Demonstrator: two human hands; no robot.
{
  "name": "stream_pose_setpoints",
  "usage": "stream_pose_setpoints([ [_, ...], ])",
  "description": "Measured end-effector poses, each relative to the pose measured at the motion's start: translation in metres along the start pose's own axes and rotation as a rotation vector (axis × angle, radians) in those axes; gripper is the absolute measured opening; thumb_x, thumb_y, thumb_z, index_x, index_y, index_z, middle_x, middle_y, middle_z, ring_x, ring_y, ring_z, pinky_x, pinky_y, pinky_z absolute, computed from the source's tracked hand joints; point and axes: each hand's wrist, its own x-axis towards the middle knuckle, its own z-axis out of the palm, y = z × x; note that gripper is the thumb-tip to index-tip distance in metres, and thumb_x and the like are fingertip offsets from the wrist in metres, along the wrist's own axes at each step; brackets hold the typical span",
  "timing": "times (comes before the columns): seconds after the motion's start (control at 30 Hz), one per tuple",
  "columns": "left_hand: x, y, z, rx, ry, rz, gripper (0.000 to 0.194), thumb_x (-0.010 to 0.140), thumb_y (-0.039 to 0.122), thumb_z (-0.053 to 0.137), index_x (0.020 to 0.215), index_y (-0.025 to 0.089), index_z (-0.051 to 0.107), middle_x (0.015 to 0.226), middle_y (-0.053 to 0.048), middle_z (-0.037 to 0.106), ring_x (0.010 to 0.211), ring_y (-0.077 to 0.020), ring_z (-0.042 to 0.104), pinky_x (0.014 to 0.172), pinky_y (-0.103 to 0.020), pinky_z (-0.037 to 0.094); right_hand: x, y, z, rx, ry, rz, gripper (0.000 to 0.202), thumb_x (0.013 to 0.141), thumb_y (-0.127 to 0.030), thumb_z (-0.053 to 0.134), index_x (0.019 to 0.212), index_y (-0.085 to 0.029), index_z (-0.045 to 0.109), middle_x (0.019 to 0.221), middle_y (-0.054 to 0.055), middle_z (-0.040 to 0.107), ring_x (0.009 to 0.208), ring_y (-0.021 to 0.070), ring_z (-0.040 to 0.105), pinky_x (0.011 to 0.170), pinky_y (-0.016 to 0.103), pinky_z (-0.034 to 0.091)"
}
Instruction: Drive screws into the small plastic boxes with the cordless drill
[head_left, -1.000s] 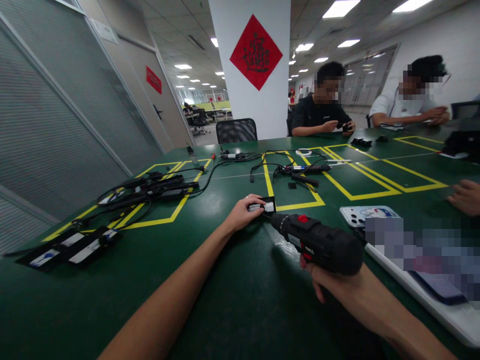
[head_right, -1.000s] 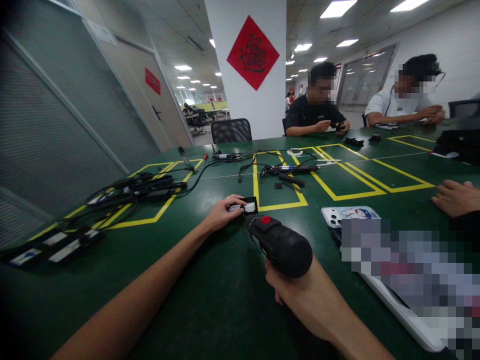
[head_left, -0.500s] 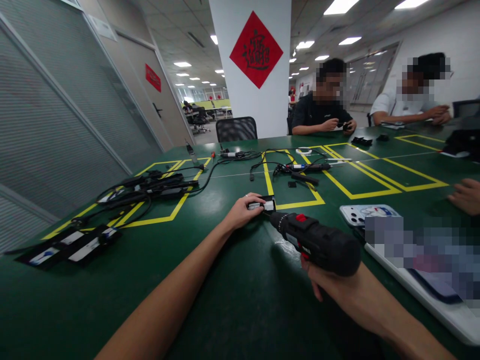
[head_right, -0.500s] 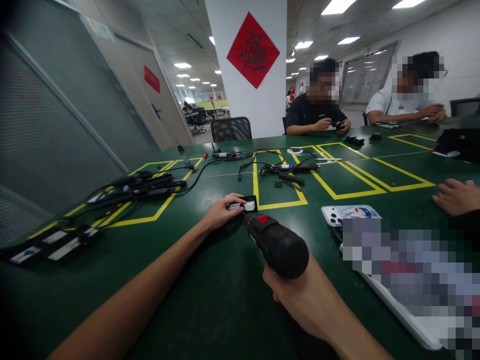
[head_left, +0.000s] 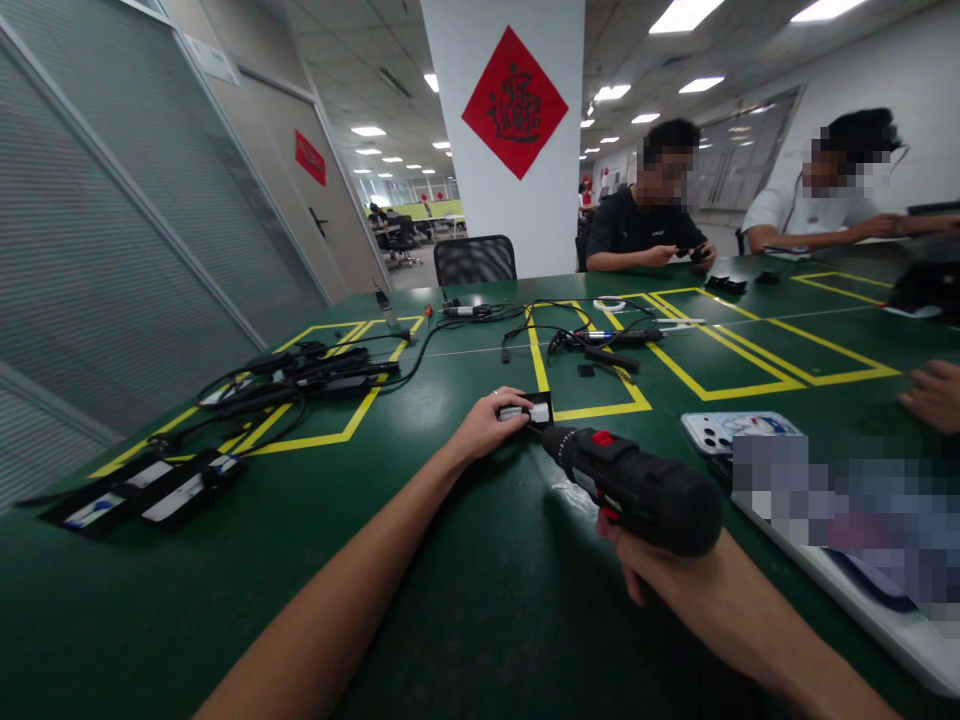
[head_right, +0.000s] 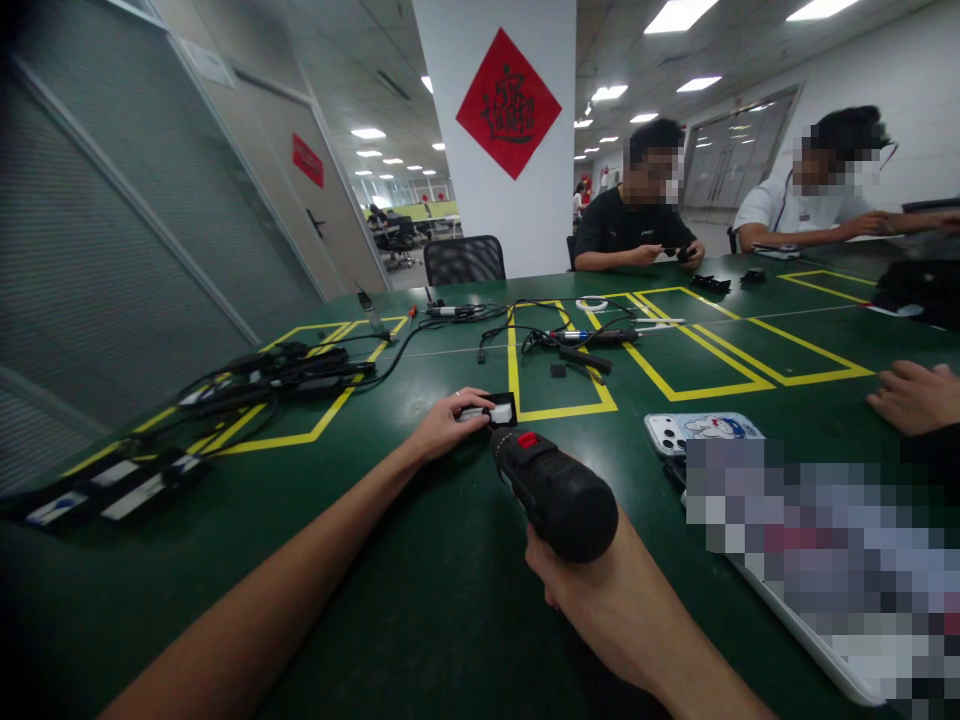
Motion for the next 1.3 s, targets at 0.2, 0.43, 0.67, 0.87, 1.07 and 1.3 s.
stream_pose_setpoints([
  [0.2, 0.000, 0.002, -0.001, -0.003, -0.008, -0.014, 0.024, 0.076, 0.030, 0.056, 0.096, 0.020, 0.065, 0.113, -0.006, 0.055, 0.107, -0.0199, 0.051, 0.098, -0.035, 0.038, -0.004, -0.008, 0.001, -0.061, 0.075, -0.094, 0.030, 0.078, -0.038, 0.049, 0.057, -0.019, 0.057, 0.060, 0.001, 0.055, 0.056, 0.0140, 0.053, 0.055, 0.027, 0.044],
  [0.43, 0.001, 0.001, -0.001, 0.000, -0.002, -0.006, 0.024, 0.076, 0.029, 0.056, 0.096, 0.020, 0.065, 0.113, -0.005, 0.055, 0.107, -0.0196, 0.051, 0.097, -0.035, 0.038, -0.002, -0.006, 0.002, -0.085, 0.110, -0.164, 0.021, 0.079, -0.029, 0.050, 0.090, -0.019, 0.064, 0.056, -0.001, 0.058, 0.052, 0.0144, 0.054, 0.054, 0.027, 0.044],
  [0.67, 0.000, 0.004, -0.002, 0.011, -0.004, -0.023, 0.025, 0.075, 0.030, 0.056, 0.096, 0.019, 0.065, 0.113, -0.006, 0.055, 0.107, -0.0207, 0.051, 0.097, -0.036, 0.038, -0.004, -0.004, 0.002, -0.066, 0.110, -0.166, 0.019, 0.080, -0.030, 0.050, 0.084, -0.019, 0.065, 0.061, 0.000, 0.061, 0.054, 0.0147, 0.056, 0.051, 0.026, 0.043],
  [0.87, 0.001, 0.001, -0.001, 0.001, -0.007, -0.014, 0.025, 0.075, 0.030, 0.056, 0.096, 0.020, 0.065, 0.113, -0.006, 0.055, 0.107, -0.0199, 0.052, 0.098, -0.036, 0.038, -0.002, -0.002, 0.003, -0.044, 0.101, -0.171, 0.015, 0.078, -0.024, 0.051, 0.081, -0.020, 0.065, 0.059, 0.000, 0.060, 0.052, 0.0137, 0.055, 0.050, 0.025, 0.043],
  [1.07, 0.002, -0.001, 0.000, -0.010, -0.005, -0.024, 0.026, 0.074, 0.030, 0.057, 0.096, 0.019, 0.065, 0.113, -0.007, 0.055, 0.107, -0.0206, 0.052, 0.097, -0.036, 0.038, -0.002, 0.000, 0.004, -0.049, 0.096, -0.191, 0.014, 0.076, -0.020, 0.050, 0.071, -0.020, 0.063, 0.051, -0.003, 0.054, 0.045, 0.0107, 0.049, 0.052, 0.026, 0.043],
  [1.3, 0.002, 0.003, -0.003, 0.018, -0.020, -0.027, 0.026, 0.074, 0.032, 0.056, 0.095, 0.020, 0.065, 0.112, -0.007, 0.056, 0.107, -0.0207, 0.052, 0.098, -0.036, 0.038, -0.001, 0.003, 0.003, -0.024, 0.075, -0.190, 0.020, 0.078, -0.022, 0.048, 0.087, -0.018, 0.065, 0.055, -0.002, 0.057, 0.049, 0.0121, 0.053, 0.054, 0.026, 0.044],
])
